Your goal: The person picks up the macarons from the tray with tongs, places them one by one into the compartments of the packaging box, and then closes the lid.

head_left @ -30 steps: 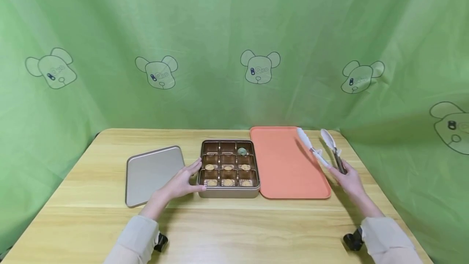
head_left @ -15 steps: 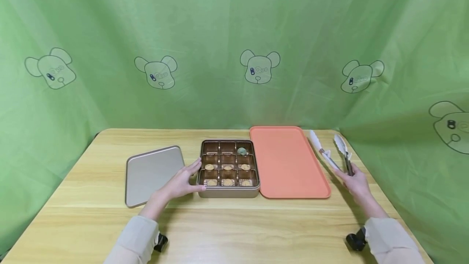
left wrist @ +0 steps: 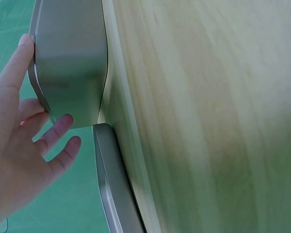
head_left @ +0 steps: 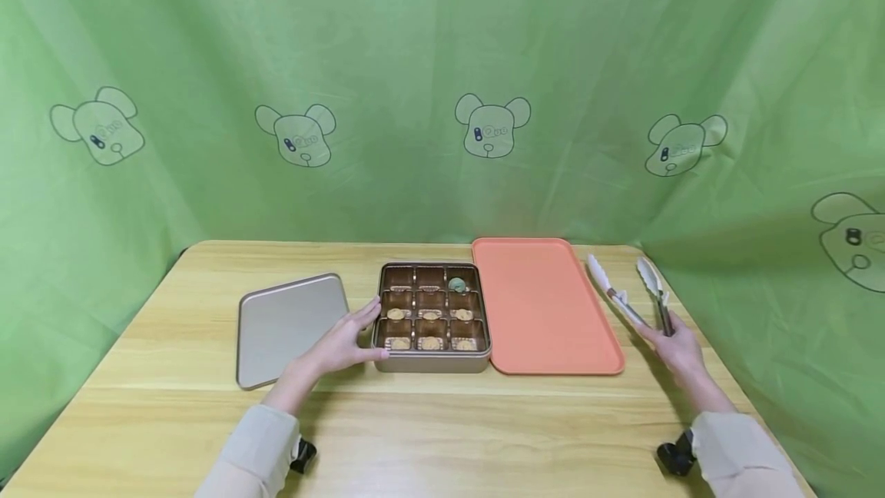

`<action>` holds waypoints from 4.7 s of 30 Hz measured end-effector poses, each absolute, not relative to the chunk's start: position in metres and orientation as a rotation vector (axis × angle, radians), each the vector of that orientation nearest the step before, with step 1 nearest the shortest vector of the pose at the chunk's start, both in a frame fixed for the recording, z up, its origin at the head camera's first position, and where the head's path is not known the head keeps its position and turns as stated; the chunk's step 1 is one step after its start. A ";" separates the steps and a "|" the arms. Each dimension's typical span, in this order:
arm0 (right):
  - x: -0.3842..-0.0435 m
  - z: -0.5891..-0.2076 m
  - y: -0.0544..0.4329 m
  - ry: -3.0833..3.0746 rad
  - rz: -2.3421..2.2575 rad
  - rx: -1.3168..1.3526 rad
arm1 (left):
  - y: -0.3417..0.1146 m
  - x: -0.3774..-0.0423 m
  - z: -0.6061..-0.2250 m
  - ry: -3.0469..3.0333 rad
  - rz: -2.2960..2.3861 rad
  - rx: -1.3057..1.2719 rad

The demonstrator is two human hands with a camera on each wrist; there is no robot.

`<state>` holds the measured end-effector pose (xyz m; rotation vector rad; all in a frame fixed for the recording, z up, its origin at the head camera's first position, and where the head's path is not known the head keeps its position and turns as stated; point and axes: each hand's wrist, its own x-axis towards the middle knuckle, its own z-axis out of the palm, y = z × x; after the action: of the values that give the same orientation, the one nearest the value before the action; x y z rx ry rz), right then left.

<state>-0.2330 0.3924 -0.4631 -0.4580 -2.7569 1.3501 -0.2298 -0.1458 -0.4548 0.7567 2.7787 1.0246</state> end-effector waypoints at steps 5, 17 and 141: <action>-0.231 -0.464 0.395 -2.828 1.239 -0.446 | -0.146 -0.230 -0.455 2.784 1.005 0.763; -0.231 -0.470 0.404 -2.871 1.020 -0.303 | -0.146 -0.231 -0.455 2.791 0.982 0.764; -0.193 -0.485 -0.057 -2.640 2.021 0.346 | -0.314 -0.156 -0.469 2.753 1.353 0.099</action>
<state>-0.1935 -0.0567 -0.4848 0.3459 -2.6400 2.0209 -0.1565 -0.3144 -0.4687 0.0991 2.7527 1.3533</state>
